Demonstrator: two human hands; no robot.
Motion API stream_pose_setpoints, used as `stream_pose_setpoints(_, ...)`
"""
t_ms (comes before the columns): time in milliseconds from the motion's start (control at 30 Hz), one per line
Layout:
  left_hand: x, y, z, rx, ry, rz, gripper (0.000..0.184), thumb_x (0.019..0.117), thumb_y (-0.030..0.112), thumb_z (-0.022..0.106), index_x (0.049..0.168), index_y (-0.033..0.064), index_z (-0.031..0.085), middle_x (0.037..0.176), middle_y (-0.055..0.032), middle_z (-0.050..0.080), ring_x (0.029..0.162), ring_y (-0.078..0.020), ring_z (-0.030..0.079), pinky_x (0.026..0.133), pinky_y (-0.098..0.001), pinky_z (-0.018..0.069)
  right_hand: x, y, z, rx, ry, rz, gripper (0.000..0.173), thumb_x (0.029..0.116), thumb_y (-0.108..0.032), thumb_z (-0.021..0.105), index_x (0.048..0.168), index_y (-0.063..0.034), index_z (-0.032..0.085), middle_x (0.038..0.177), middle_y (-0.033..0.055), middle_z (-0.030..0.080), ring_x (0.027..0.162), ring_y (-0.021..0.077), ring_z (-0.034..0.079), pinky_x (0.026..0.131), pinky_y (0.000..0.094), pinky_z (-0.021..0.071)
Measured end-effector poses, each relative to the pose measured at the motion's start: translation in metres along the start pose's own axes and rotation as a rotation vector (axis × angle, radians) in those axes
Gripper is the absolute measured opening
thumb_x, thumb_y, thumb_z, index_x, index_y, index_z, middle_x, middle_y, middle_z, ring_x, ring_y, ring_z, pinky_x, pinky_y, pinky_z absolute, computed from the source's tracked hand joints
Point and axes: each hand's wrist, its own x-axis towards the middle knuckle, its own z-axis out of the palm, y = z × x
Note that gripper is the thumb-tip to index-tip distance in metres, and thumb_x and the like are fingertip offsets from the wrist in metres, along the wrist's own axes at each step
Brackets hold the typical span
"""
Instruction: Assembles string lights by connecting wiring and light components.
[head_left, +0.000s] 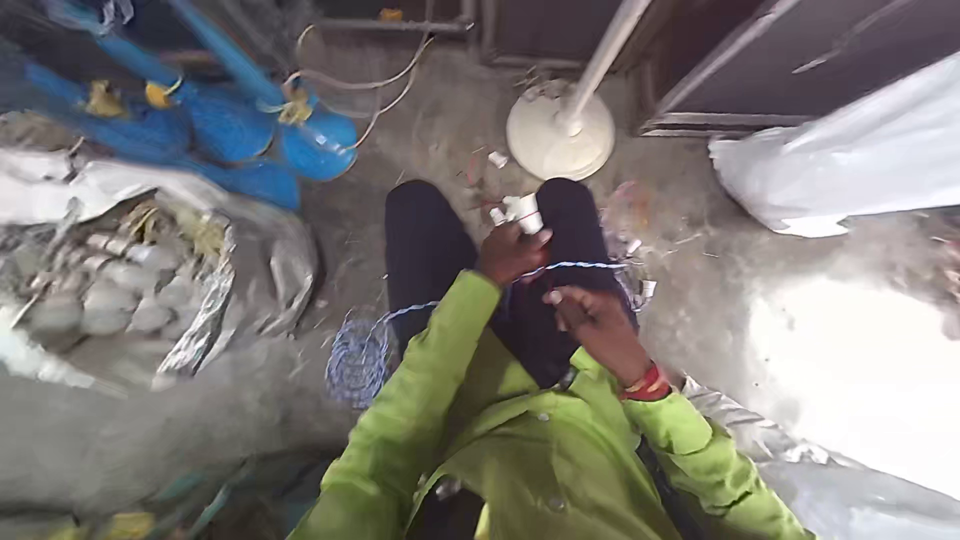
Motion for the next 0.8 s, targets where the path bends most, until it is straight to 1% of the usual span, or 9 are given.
stream_pose_setpoints(67,-0.021,0.004,-0.008,0.151,-0.078,0.058,0.038,0.1052,0.034,0.058,0.121,0.0006,0.068,0.098,-0.0127,0.074,0.083,-0.0193,0.072,0.079,-0.0416,0.0613,-0.003,-0.002,-0.004,-0.036,0.016,-0.042,0.028,0.1043,-0.020,0.053,0.114,-0.0033,0.074,0.079,0.0009,0.071,0.067,0.0066,0.065,0.066,0.0285,0.0572)
stream_pose_setpoints(167,-0.037,0.005,-0.014,0.244,-0.117,0.067,0.030,0.1017,0.030,0.063,0.104,0.0018,0.073,0.084,-0.0058,0.071,0.071,-0.0123,0.065,0.069,-0.0361,0.0575,-0.006,-0.014,-0.009,-0.154,0.050,-0.078,0.026,0.1030,-0.016,0.055,0.111,0.0006,0.073,0.086,0.0121,0.074,0.077,0.0208,0.072,0.077,0.0416,0.0601)
stream_pose_setpoints(267,-0.037,-0.007,-0.014,0.203,-0.132,0.045,0.023,0.0997,0.022,0.066,0.110,0.0034,0.074,0.079,-0.0008,0.070,0.058,-0.0050,0.058,0.054,-0.0256,0.0505,-0.004,-0.011,-0.011,-0.189,0.028,-0.148,0.028,0.1048,-0.016,0.053,0.110,0.0034,0.072,0.085,0.0168,0.073,0.077,0.0281,0.071,0.076,0.0482,0.0584)
stream_pose_setpoints(400,-0.037,-0.009,-0.004,0.063,-0.193,-0.027,0.036,0.1014,0.019,0.063,0.132,0.0005,0.062,0.098,-0.0062,0.074,0.076,-0.0099,0.070,0.068,-0.0305,0.0593,-0.005,-0.012,-0.015,-0.175,-0.042,-0.155,0.028,0.1051,-0.013,0.051,0.113,0.0051,0.071,0.087,0.0197,0.072,0.080,0.0321,0.071,0.078,0.0523,0.0567)
stream_pose_setpoints(467,-0.042,-0.006,0.004,-0.047,-0.223,-0.068,0.035,0.1015,0.014,0.062,0.133,-0.0021,0.060,0.096,-0.0069,0.074,0.079,-0.0123,0.072,0.073,-0.0325,0.0615,-0.005,-0.013,-0.015,-0.212,-0.081,-0.107,0.029,0.1057,-0.014,0.050,0.115,0.0040,0.071,0.091,0.0206,0.072,0.085,0.0345,0.071,0.081,0.0558,0.0558)
stream_pose_setpoints(533,-0.042,-0.008,0.005,-0.090,-0.213,-0.064,0.037,0.0985,0.009,0.065,0.133,-0.0027,0.061,0.096,-0.0050,0.075,0.080,-0.0094,0.071,0.075,-0.0289,0.0598,-0.004,-0.012,-0.011,-0.246,-0.087,-0.069,0.029,0.1056,-0.015,0.049,0.114,0.0018,0.070,0.095,0.0209,0.072,0.088,0.0367,0.071,0.081,0.0590,0.0549)
stream_pose_setpoints(600,-0.043,-0.009,0.003,-0.130,-0.226,-0.046,0.039,0.0980,0.007,0.066,0.135,-0.0028,0.060,0.102,-0.0050,0.077,0.085,-0.0104,0.073,0.080,-0.0297,0.0612,-0.003,-0.013,-0.008,-0.262,-0.096,-0.028,0.030,0.1062,-0.017,0.048,0.119,-0.0002,0.070,0.101,0.0214,0.073,0.093,0.0386,0.072,0.083,0.0609,0.0545)
stream_pose_setpoints(733,-0.042,-0.015,0.001,-0.197,-0.231,0.007,0.037,0.1002,0.008,0.061,0.135,-0.0045,0.058,0.106,-0.0065,0.077,0.089,-0.0125,0.074,0.082,-0.0310,0.0614,0.000,-0.015,-0.009,-0.276,-0.119,-0.006,0.032,0.1078,-0.022,0.048,0.117,-0.0006,0.070,0.099,0.0220,0.072,0.093,0.0395,0.071,0.083,0.0619,0.0536)
stream_pose_setpoints(800,-0.042,-0.017,0.001,-0.167,-0.206,0.026,0.034,0.0997,0.009,0.061,0.131,-0.0046,0.062,0.102,-0.0055,0.077,0.087,-0.0120,0.074,0.082,-0.0317,0.0611,-0.004,-0.016,-0.008,-0.341,0.068,-0.063,0.034,0.1065,-0.032,0.053,0.114,-0.0067,0.074,0.097,0.0158,0.075,0.091,0.0338,0.073,0.080,0.0585,0.0564)
